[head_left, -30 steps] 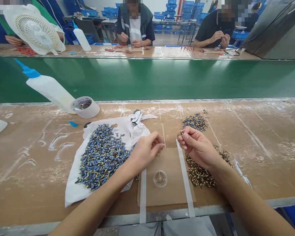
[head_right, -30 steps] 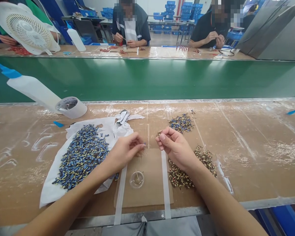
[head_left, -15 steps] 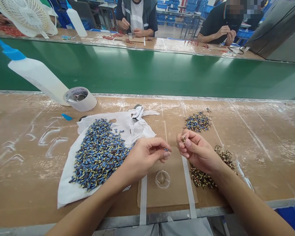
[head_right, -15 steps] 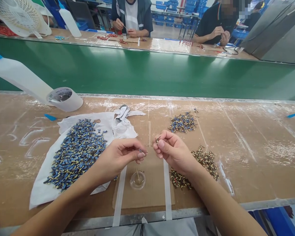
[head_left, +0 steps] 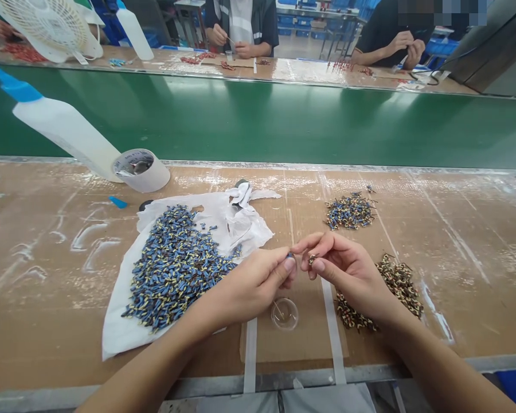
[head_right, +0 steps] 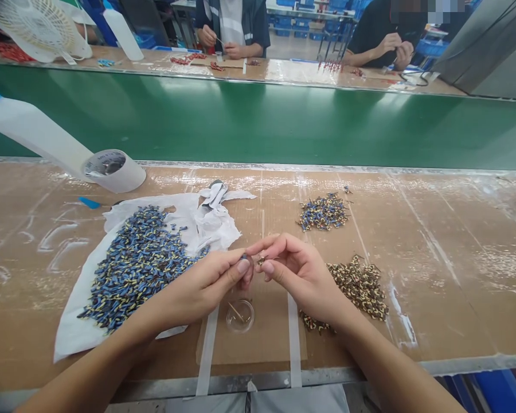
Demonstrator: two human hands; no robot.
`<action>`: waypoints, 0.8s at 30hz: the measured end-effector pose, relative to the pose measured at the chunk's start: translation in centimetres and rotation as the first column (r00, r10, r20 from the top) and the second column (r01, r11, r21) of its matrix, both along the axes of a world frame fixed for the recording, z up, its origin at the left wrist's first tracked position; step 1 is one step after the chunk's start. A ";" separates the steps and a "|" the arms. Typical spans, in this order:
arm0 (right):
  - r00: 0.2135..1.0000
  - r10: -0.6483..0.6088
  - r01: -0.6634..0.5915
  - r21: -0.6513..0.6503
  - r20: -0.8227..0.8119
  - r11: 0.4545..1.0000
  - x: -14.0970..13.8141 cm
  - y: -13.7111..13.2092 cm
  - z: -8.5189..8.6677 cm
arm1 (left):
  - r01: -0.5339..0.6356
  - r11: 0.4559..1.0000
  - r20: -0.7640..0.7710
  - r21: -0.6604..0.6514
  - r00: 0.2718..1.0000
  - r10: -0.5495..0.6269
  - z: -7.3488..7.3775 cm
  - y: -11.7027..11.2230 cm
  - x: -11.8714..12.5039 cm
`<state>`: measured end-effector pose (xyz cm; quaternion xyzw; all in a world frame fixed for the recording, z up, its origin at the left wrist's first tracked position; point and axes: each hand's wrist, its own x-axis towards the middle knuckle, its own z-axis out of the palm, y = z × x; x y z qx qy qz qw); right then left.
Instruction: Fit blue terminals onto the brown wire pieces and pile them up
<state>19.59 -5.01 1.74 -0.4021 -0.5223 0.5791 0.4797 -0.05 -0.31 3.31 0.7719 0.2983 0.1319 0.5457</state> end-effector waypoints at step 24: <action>0.976 -0.056 0.036 -0.096 -0.212 0.995 -0.3 0.3 -1.3 | -0.313 0.949 0.240 -0.025 0.920 0.309 -1.3 0.0 0.8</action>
